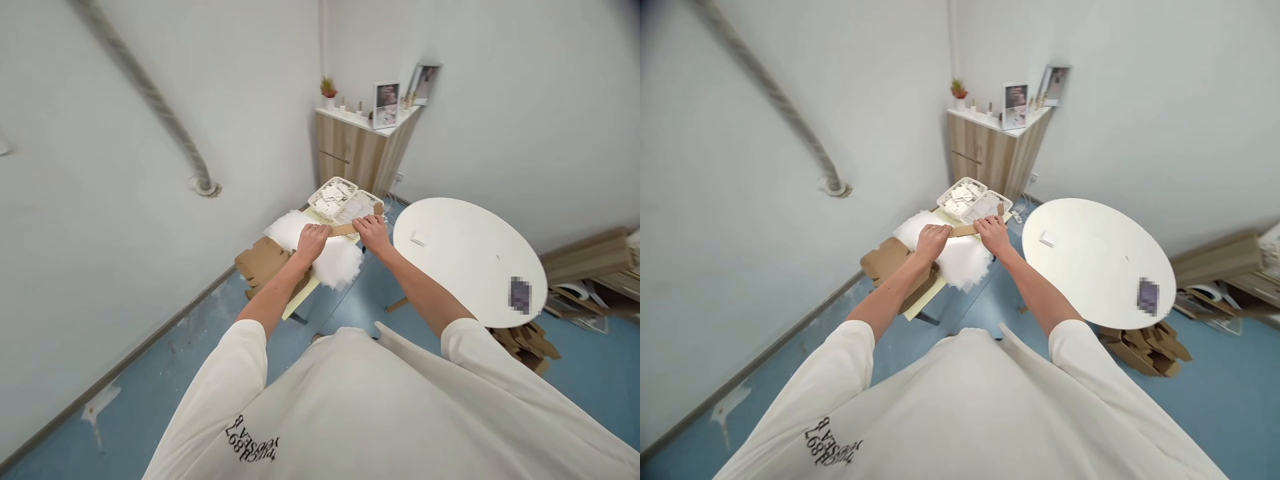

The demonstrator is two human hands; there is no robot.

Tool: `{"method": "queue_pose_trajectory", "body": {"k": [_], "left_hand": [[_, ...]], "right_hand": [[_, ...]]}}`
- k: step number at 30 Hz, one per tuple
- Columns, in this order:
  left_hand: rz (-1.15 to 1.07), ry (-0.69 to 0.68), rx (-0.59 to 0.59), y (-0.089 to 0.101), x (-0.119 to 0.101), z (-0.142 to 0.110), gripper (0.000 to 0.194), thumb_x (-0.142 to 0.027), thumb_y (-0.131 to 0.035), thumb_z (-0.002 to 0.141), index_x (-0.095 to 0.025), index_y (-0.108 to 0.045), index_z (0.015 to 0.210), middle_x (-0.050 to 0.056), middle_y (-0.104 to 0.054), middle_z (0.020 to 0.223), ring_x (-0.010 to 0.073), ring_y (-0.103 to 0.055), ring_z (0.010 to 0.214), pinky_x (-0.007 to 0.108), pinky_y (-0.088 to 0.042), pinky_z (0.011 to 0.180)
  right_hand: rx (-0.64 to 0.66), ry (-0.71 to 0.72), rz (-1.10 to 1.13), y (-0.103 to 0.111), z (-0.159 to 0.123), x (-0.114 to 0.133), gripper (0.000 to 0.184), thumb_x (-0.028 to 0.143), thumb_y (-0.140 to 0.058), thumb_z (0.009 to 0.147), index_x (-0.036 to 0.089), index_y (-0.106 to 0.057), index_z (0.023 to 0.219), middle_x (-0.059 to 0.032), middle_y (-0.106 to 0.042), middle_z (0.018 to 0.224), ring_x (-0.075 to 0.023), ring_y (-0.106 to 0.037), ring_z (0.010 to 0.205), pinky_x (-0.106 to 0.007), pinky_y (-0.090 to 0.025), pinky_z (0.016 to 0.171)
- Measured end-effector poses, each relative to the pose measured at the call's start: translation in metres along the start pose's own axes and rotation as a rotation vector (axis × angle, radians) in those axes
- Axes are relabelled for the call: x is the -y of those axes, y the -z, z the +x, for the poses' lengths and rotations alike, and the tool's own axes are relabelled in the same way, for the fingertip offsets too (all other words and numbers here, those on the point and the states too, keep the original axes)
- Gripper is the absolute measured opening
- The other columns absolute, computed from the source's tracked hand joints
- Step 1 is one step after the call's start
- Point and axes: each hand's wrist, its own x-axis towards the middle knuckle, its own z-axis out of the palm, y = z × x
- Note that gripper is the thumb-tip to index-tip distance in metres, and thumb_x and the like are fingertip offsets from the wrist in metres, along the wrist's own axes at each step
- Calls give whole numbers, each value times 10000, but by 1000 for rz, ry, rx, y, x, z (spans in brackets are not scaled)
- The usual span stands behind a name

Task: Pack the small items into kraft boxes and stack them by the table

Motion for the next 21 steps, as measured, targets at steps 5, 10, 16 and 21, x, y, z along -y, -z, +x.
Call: {"method": "queue_pose_trajectory", "body": {"k": [5,10,16,21], "left_hand": [[-124,-104,72,-33,-104,73,295,-51,-412,946,-196,-645,1053,119,-701,919,268,-643,919,397,-387,848],[-226,-192,159,-68,-220,128,326,-60,-394,941,-194,-614,1141,164,-644,1084,311,-589,1037,437,-384,862],[-228,-327,199,-110,-333,171,322,-55,-356,951,-190,-608,1100,152,-608,1036,302,-575,981,413,-383,777],[-301,-422,247,-151,-386,196,386,-6,-357,910,-189,-608,1139,155,-611,1052,291,-574,940,420,-387,778]], "right_hand": [[77,-162,-54,34,-86,-93,397,189,-373,1003,195,-607,1324,-130,-700,1138,-285,-517,1071,-430,-283,950],[261,-337,-96,69,-182,-172,453,153,-365,975,189,-570,1378,-145,-666,1213,-330,-485,1124,-449,-268,953],[299,-486,-118,100,-279,-233,491,108,-338,958,192,-564,1385,-131,-671,1173,-313,-470,1106,-439,-262,958],[340,-606,-126,100,-337,-261,557,88,-346,941,171,-489,1472,-138,-626,1314,-322,-446,1184,-460,-259,1002]]}}
